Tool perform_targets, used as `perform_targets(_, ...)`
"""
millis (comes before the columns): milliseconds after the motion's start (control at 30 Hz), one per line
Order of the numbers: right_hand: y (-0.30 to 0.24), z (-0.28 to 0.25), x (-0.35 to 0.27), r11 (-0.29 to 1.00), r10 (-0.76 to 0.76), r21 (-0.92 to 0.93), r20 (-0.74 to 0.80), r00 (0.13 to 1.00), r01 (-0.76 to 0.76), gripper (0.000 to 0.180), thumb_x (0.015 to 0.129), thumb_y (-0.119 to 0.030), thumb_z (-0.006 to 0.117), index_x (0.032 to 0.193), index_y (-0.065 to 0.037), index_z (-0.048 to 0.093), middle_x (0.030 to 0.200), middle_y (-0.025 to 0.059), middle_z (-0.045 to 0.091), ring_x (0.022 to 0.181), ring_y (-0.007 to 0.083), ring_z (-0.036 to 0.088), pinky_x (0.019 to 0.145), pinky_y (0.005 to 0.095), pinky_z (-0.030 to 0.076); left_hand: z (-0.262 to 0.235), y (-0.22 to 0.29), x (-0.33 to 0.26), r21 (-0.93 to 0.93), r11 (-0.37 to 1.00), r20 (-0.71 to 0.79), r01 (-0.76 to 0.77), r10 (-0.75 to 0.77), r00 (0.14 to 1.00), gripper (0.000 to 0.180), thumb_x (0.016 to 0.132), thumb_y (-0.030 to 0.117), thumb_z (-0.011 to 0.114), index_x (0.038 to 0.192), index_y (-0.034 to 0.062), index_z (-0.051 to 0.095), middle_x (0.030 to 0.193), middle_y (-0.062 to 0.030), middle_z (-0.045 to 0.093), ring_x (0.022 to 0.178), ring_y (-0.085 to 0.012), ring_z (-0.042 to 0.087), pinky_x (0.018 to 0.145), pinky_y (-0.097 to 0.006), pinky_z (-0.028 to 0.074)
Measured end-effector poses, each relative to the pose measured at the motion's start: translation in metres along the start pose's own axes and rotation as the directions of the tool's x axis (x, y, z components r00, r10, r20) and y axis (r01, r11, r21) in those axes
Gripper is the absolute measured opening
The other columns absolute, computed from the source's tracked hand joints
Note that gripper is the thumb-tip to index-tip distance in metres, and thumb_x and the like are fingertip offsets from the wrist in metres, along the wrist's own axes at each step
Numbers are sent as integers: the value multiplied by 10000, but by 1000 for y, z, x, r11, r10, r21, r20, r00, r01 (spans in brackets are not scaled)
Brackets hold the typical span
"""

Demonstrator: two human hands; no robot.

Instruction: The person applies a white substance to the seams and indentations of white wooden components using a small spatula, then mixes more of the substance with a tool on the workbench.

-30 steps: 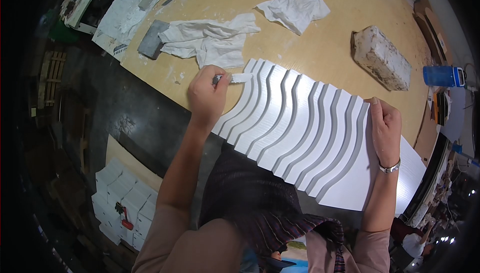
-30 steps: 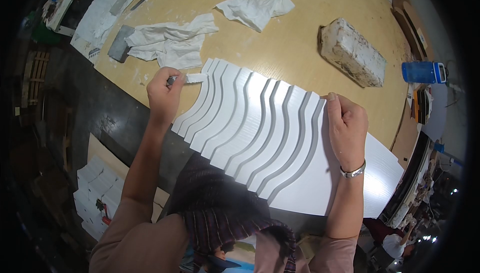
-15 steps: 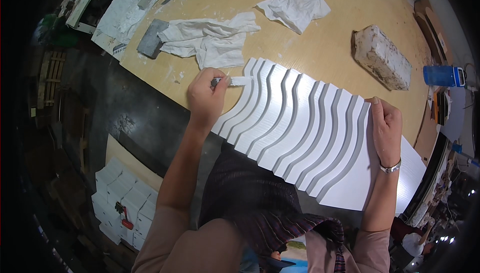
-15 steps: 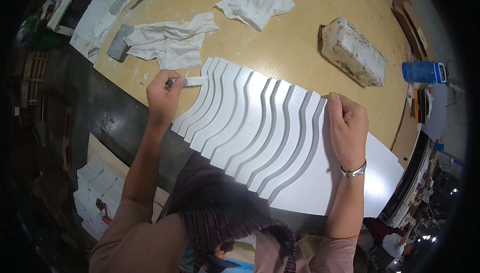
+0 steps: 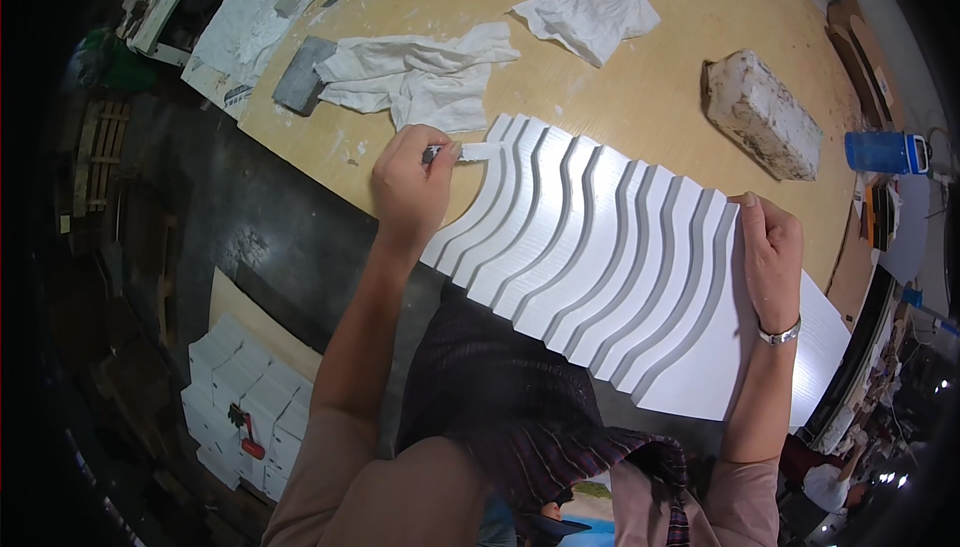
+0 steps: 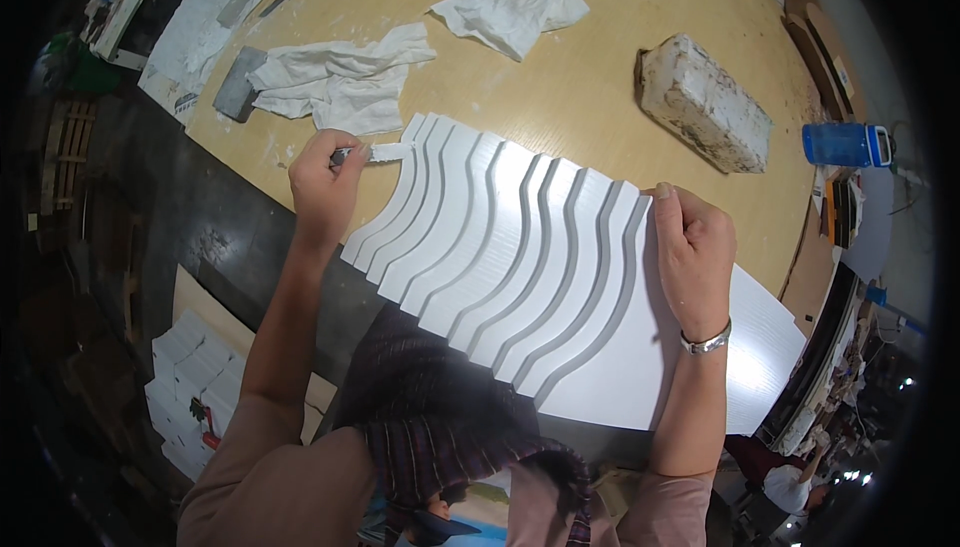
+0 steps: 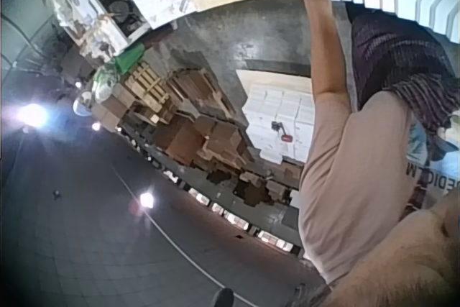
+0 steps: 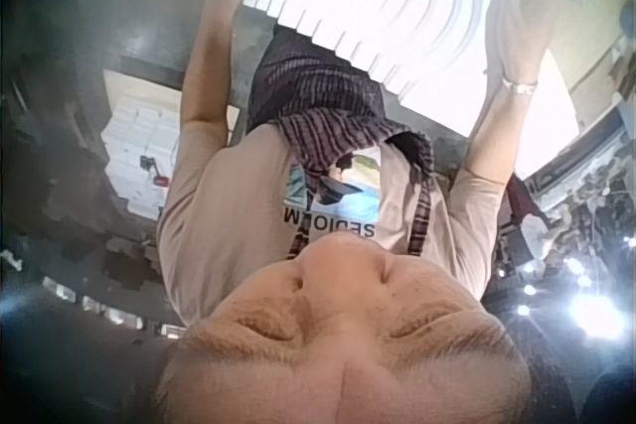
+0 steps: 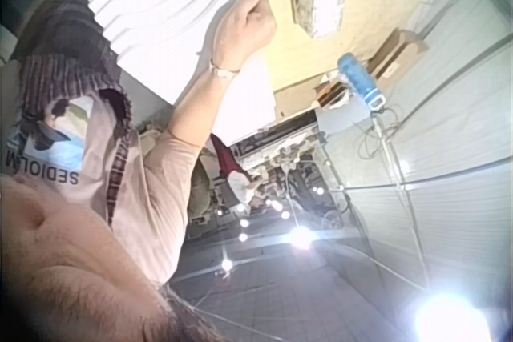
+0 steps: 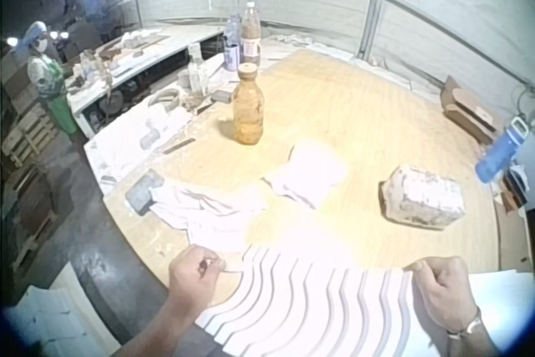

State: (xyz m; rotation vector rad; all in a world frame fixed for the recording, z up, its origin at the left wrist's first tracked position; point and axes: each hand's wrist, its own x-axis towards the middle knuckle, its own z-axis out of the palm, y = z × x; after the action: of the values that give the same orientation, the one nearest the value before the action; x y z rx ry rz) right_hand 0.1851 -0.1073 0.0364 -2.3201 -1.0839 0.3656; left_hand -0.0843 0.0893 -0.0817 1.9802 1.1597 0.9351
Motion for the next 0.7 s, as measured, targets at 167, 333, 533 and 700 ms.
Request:
perform_targets(167, 1, 0, 0, 1000, -12, 7, 8, 1000, 12, 413, 949, -256, 508, 680, 53, 462, 547, 61, 259, 526, 128, 249, 467, 330, 257, 2, -6, 0, 13, 999, -15, -52, 52, 999, 91, 757, 15, 668, 785, 9, 582, 735, -111, 584, 622, -273, 563, 560, -337, 441)
perform_targets(333, 1, 0, 0, 1000, -5, -1, -8, 1000, 5, 405, 948, -252, 509, 688, 55, 467, 548, 61, 265, 527, 130, 252, 470, 329, 262, -1, -2, -3, -32, 999, 2, -26, 26, 1000, 65, 786, 14, 653, 809, -5, 595, 706, -52, 563, 581, -117, 466, 549, -247, 394)
perform_targets(533, 0, 0, 0, 1000, -2, -8, 4, 1000, 2, 408, 950, -257, 508, 687, 52, 464, 549, 64, 258, 529, 128, 249, 471, 331, 258, 2, -9, -9, -80, 996, 32, 33, -31, 999, 61, 799, 17, 648, 818, -9, 596, 709, -32, 560, 604, -82, 454, 554, -234, 383)
perform_targets(700, 2, 0, 1, 1000, -8, -16, 6, 1000, 8, 409, 951, -258, 506, 686, 51, 462, 549, 62, 252, 526, 129, 244, 467, 334, 255, 4, -16, -13, -134, 990, 65, 38, -29, 997, 76, 766, 7, 658, 790, -5, 587, 695, -106, 583, 577, -214, 551, 544, -303, 428)
